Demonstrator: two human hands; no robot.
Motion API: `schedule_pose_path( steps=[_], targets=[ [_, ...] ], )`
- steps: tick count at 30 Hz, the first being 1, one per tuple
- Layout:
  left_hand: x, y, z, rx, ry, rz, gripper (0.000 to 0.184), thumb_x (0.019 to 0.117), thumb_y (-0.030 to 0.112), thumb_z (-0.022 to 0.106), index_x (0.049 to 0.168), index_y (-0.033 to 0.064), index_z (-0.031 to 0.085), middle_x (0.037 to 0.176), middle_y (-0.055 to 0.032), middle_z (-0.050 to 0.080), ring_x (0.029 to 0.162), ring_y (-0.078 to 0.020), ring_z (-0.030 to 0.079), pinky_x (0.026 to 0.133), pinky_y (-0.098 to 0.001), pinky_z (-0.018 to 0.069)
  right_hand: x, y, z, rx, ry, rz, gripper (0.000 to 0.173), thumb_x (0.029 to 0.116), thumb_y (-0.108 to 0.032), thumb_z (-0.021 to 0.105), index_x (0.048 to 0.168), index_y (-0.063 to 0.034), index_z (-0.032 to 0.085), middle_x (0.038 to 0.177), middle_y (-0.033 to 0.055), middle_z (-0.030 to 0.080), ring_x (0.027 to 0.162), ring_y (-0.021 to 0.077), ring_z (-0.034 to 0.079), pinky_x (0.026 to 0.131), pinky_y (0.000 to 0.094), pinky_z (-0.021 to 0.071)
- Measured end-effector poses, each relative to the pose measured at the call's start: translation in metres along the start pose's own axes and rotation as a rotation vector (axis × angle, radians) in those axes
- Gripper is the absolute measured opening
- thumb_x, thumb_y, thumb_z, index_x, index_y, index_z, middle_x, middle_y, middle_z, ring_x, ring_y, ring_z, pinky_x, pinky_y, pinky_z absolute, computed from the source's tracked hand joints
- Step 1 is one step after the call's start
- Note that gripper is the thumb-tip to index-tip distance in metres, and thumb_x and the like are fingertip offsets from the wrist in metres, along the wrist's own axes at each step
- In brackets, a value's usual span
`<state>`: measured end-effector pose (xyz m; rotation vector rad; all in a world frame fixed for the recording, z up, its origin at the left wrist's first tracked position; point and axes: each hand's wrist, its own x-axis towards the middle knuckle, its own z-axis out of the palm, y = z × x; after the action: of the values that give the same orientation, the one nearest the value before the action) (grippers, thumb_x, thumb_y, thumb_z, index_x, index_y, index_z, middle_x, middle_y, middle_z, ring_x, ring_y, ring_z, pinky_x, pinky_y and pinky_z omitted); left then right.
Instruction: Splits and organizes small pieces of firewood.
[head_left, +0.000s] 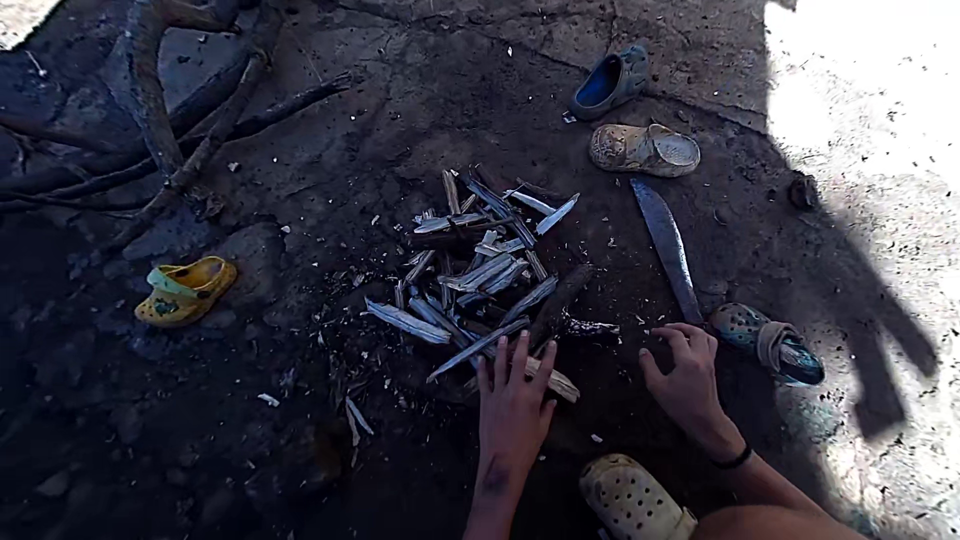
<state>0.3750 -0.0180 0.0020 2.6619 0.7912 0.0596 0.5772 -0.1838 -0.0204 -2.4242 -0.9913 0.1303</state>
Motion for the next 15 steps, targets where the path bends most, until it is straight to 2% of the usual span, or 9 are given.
schedule_pose_path(
  steps=[2,4,6,8,10,11,12,13,15],
  targets=[
    [0.012,0.0,0.015,0.159,0.003,0.151,0.043,0.0843,0.008,0.078,0.126,0.0177,0.074,0.151,-0.0126,0.056,0.143,-0.0417,0.047,0.112,-0.0781,0.0251,0.0,-0.017,0.015,0.061,-0.097,-0.077,0.029,0.0916,-0.025,0.067,0.11,-0.0028,0.075,0.124,0.0241,0.065,0.122,0.0476,0.057,0.103,0.0578,0.0471],
    [0.018,-0.007,0.015,0.204,0.071,0.285,0.031,0.0843,-0.006,0.072,0.108,0.0129,0.076,0.129,-0.0112,0.071,0.132,-0.0392,0.059,0.107,-0.0795,0.0311,-0.002,-0.027,0.032,0.043,-0.083,-0.15,0.029,0.0883,-0.026,0.068,0.107,-0.006,0.076,0.121,0.0243,0.065,0.119,0.0468,0.058,0.1,0.0557,0.0488],
    [0.015,-0.018,-0.004,0.187,0.14,0.359,0.024,0.089,-0.001,0.068,0.107,0.0133,0.073,0.111,-0.0071,0.075,0.117,-0.0339,0.068,0.104,-0.0745,0.0384,-0.004,-0.034,0.043,-0.02,-0.002,-0.186,0.034,0.0855,-0.029,0.068,0.11,-0.0077,0.076,0.12,0.0256,0.064,0.118,0.0471,0.058,0.099,0.0555,0.0483],
    [0.013,-0.03,-0.035,0.143,0.259,0.302,0.019,0.0926,0.014,0.069,0.11,0.008,0.074,0.1,-0.0109,0.074,0.096,-0.0326,0.073,0.097,-0.0667,0.0469,0.001,-0.036,0.046,-0.07,0.031,-0.204,0.042,0.0858,-0.031,0.07,0.121,-0.0082,0.073,0.13,0.0288,0.06,0.124,0.0507,0.054,0.103,0.0612,0.0452],
    [0.017,-0.045,-0.066,0.156,0.348,0.096,0.036,0.0953,0.028,0.069,0.12,0.0013,0.071,0.107,-0.0204,0.073,0.098,-0.0403,0.071,0.095,-0.0652,0.0478,0.011,-0.038,0.046,-0.125,-0.043,-0.222,0.052,0.0869,-0.035,0.073,0.132,-0.0093,0.069,0.136,0.0299,0.056,0.129,0.0531,0.051,0.104,0.0678,0.0407],
    [0.021,-0.048,-0.08,0.171,0.32,-0.059,0.051,0.097,0.032,0.07,0.137,0.0007,0.062,0.123,-0.0264,0.067,0.115,-0.0475,0.064,0.102,-0.0698,0.0408,0.019,-0.039,0.046,-0.147,-0.133,-0.211,0.053,0.0884,-0.036,0.074,0.134,-0.0101,0.067,0.137,0.0291,0.056,0.131,0.0528,0.049,0.105,0.0704,0.0376],
    [0.027,-0.049,-0.092,0.173,0.257,-0.22,0.07,0.0971,0.034,0.071,0.154,0.0027,0.044,0.143,-0.0304,0.053,0.135,-0.0526,0.048,0.109,-0.0743,0.0302,0.028,-0.041,0.046,-0.165,-0.24,-0.193,0.051,0.091,-0.036,0.073,0.134,-0.0097,0.067,0.138,0.0283,0.057,0.134,0.0519,0.047,0.107,0.072,0.0342],
    [0.032,-0.046,-0.099,0.153,0.22,-0.337,0.085,0.0944,0.034,0.075,0.16,0.0026,0.031,0.153,-0.0335,0.04,0.143,-0.0562,0.036,0.11,-0.0771,0.025,0.037,-0.041,0.048,-0.175,-0.333,-0.184,0.045,0.0941,-0.034,0.071,0.131,-0.0086,0.067,0.136,0.0266,0.058,0.135,0.05,0.047,0.108,0.0723,0.0316],
    [0.036,-0.033,-0.095,0.046,0.19,-0.403,0.09,0.0884,0.035,0.082,0.156,-0.0016,0.036,0.148,-0.0352,0.043,0.137,-0.0572,0.041,0.105,-0.0731,0.0367,0.047,-0.037,0.054,-0.147,-0.368,-0.25,0.035,0.0976,-0.026,0.067,0.125,-0.0042,0.068,0.124,0.0225,0.066,0.126,0.0464,0.056,0.107,0.0711,0.0344]
  ],
)
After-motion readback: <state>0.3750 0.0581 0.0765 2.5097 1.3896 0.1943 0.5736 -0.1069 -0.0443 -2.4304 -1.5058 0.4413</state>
